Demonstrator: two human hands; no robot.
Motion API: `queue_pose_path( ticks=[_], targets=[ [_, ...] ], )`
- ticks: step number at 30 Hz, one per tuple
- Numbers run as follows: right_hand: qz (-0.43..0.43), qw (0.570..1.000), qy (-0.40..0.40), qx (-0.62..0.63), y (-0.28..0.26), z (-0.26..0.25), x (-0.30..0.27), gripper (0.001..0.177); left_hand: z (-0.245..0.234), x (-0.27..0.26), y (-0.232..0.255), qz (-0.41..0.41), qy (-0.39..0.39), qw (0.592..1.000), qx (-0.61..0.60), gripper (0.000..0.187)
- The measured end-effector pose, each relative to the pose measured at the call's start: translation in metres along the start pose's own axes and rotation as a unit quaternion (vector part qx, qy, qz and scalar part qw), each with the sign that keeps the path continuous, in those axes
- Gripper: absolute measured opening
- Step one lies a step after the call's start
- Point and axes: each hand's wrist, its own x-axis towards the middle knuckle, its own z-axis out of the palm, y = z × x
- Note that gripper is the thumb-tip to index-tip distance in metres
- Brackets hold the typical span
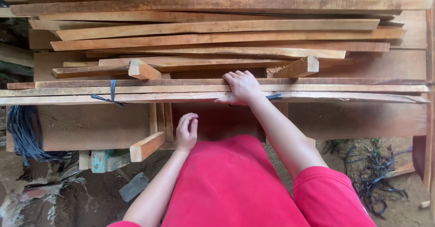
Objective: Organizing and stacking wooden planks on a workbench.
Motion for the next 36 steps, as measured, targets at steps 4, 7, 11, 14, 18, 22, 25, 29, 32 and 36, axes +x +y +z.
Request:
queue_pose_path(
  ticks=[4, 7, 11, 14, 18, 22, 25, 29, 32, 36],
  targets=[
    [0.0, 1.0, 0.007, -0.011, 0.001, -0.004, 0.002, 0.085, 0.02, 0.042, 0.008, -0.392, 0.041, 0.859, -0.328, 0.085],
    [0.002, 1.0, -0.015, -0.006, -0.002, -0.006, 0.0, 0.086, 0.037, 0.066, -0.003, -0.523, 0.195, 0.637, -0.533, 0.112],
    [0.003, 1.0, -0.014, -0.009, -0.002, -0.006, 0.001, 0.088, 0.059, 0.081, 0.007, -0.534, 0.218, 0.615, -0.537, 0.11],
    [-0.01, 1.0, -0.004, -0.004, 0.002, -0.001, -0.001, 0.09, 0.071, 0.1, 0.019, -0.541, 0.239, 0.6, -0.539, 0.108],
    [-0.011, 1.0, 0.002, 0.011, 0.006, -0.001, 0.003, 0.089, 0.076, 0.141, 0.029, -0.547, 0.266, 0.588, -0.533, 0.106],
    [-0.007, 0.999, 0.002, 0.05, 0.003, -0.007, 0.006, 0.082, 0.084, 0.157, 0.033, -0.572, 0.298, 0.565, -0.514, 0.103],
    [-0.007, 0.999, 0.019, 0.026, 0.005, -0.003, 0.009, 0.08, 0.09, 0.166, 0.036, -0.586, 0.316, 0.55, -0.505, 0.102],
    [-0.011, 1.0, 0.006, 0.01, 0.007, -0.001, 0.009, 0.083, 0.091, 0.169, 0.06, -0.589, 0.331, 0.534, -0.508, 0.1],
    [-0.012, 1.0, -0.006, -0.007, 0.005, 0.004, 0.007, 0.089, 0.081, 0.156, 0.088, -0.586, 0.346, 0.522, -0.514, 0.099],
    [-0.002, 0.997, -0.069, -0.021, -0.001, -0.01, 0.009, 0.096, 0.068, 0.135, 0.12, -0.576, 0.365, 0.509, -0.526, 0.097]
  ],
)
